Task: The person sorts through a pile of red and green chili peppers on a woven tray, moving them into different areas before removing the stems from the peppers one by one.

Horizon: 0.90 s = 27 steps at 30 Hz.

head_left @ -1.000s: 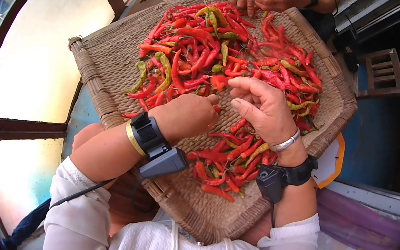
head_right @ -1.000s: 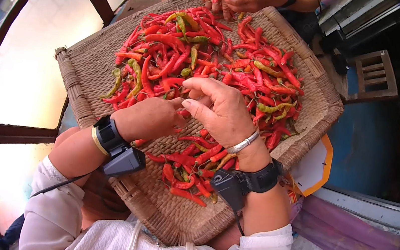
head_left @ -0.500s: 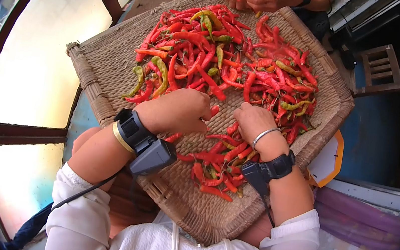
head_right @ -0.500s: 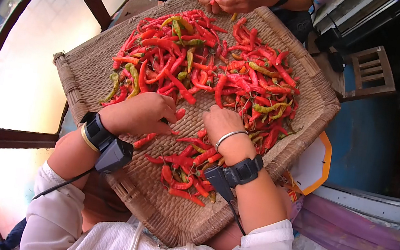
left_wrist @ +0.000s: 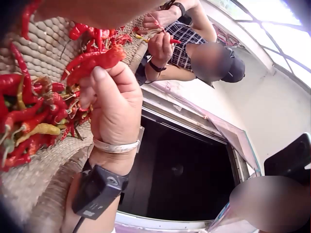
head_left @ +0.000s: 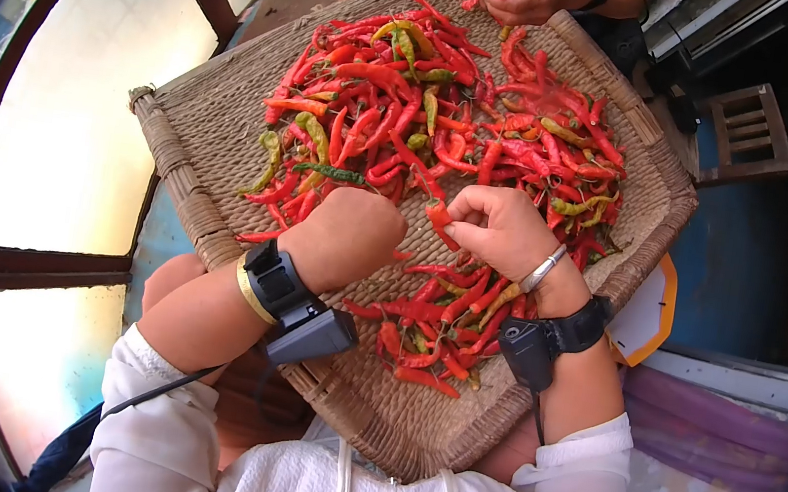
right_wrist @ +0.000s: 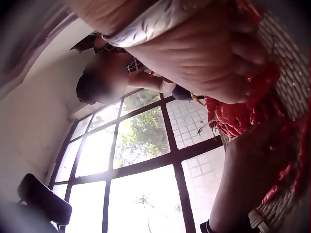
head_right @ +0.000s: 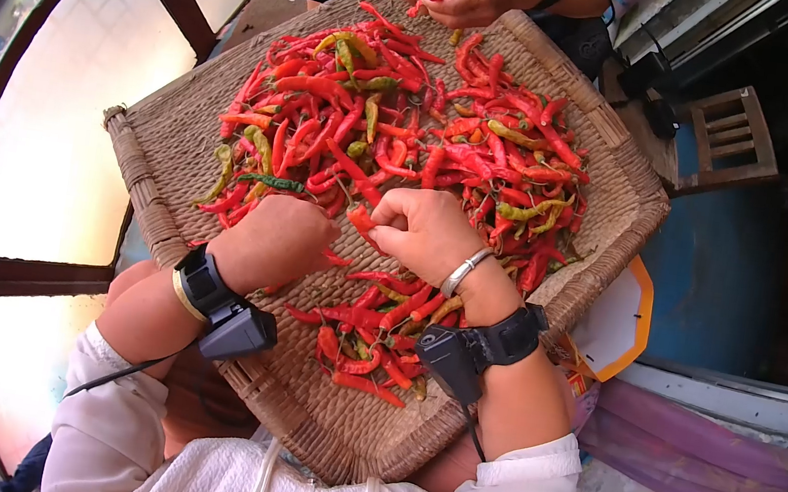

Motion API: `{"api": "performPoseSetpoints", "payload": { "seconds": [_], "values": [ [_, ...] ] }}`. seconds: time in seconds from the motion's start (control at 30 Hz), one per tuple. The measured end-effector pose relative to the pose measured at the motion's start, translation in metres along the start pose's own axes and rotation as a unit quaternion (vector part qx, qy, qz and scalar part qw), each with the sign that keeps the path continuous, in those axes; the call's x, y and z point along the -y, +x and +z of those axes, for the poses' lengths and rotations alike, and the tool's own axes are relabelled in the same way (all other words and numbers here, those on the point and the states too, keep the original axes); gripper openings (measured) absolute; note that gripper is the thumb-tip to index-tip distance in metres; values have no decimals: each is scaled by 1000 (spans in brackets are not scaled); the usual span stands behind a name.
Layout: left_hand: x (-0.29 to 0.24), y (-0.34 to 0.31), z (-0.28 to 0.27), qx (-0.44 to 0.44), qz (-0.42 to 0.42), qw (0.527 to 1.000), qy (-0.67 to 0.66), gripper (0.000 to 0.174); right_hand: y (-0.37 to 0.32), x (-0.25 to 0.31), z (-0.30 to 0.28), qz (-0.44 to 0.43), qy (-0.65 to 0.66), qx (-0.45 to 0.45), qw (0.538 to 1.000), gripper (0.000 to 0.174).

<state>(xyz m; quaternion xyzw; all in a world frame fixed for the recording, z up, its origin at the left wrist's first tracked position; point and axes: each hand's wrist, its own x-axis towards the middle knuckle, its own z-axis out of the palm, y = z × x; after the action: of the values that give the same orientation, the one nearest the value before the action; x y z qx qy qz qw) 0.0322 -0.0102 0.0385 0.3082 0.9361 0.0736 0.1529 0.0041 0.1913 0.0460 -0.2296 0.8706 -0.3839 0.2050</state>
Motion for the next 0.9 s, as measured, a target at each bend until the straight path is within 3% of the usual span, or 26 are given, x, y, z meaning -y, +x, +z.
{"api": "performPoseSetpoints", "payload": {
  "seconds": [0.07,0.1,0.17,0.23,0.27,0.33,0.37,0.4,0.47,0.53,0.6,0.63,0.67,0.7,0.73,0.8,0.9],
  "values": [
    [-3,2,-3,-22,3,998,-52,24,4,4,6,28,185,2,982,13],
    [-3,5,-5,-23,18,992,-120,22,4,8,8,28,185,0,982,13],
    [-2,8,-4,-21,36,981,-189,21,2,19,6,65,328,8,942,11],
    [1,8,-2,-44,34,900,-432,17,-1,24,-1,59,323,-1,945,11],
    [1,6,-5,-42,34,901,-431,17,-2,24,-4,52,317,-8,947,11],
    [0,2,-24,-51,-78,776,-624,15,-2,16,-6,56,304,-34,950,13],
    [7,2,-29,-75,-74,744,-660,20,-3,11,-7,41,183,-66,980,15],
    [9,1,-34,-156,-101,700,-690,26,-4,5,-6,25,59,-96,993,18],
    [27,4,-34,-222,-66,569,-789,29,-4,-4,0,29,15,-88,996,21],
    [28,2,-33,-178,-63,591,-784,34,-6,-2,8,2,-163,-10,987,22],
    [13,0,-27,-55,-39,828,-557,39,-7,-1,12,-2,-227,15,974,21],
    [16,2,-13,-108,86,932,-336,32,-7,0,11,-2,-264,-34,964,20],
    [12,2,-9,-111,89,931,-337,32,-7,0,8,0,-302,-82,950,19],
    [5,1,-6,-5,54,983,-176,27,-9,-1,4,1,-340,-131,931,20],
    [-1,0,-4,101,17,995,-9,21,-8,-2,-3,2,-344,-131,930,20],
    [0,0,10,76,25,997,5,18,-4,-7,-22,-19,-434,-267,860,21],
    [-1,6,20,62,28,997,38,14,0,-22,-27,36,-442,-268,855,31]
  ]
}}
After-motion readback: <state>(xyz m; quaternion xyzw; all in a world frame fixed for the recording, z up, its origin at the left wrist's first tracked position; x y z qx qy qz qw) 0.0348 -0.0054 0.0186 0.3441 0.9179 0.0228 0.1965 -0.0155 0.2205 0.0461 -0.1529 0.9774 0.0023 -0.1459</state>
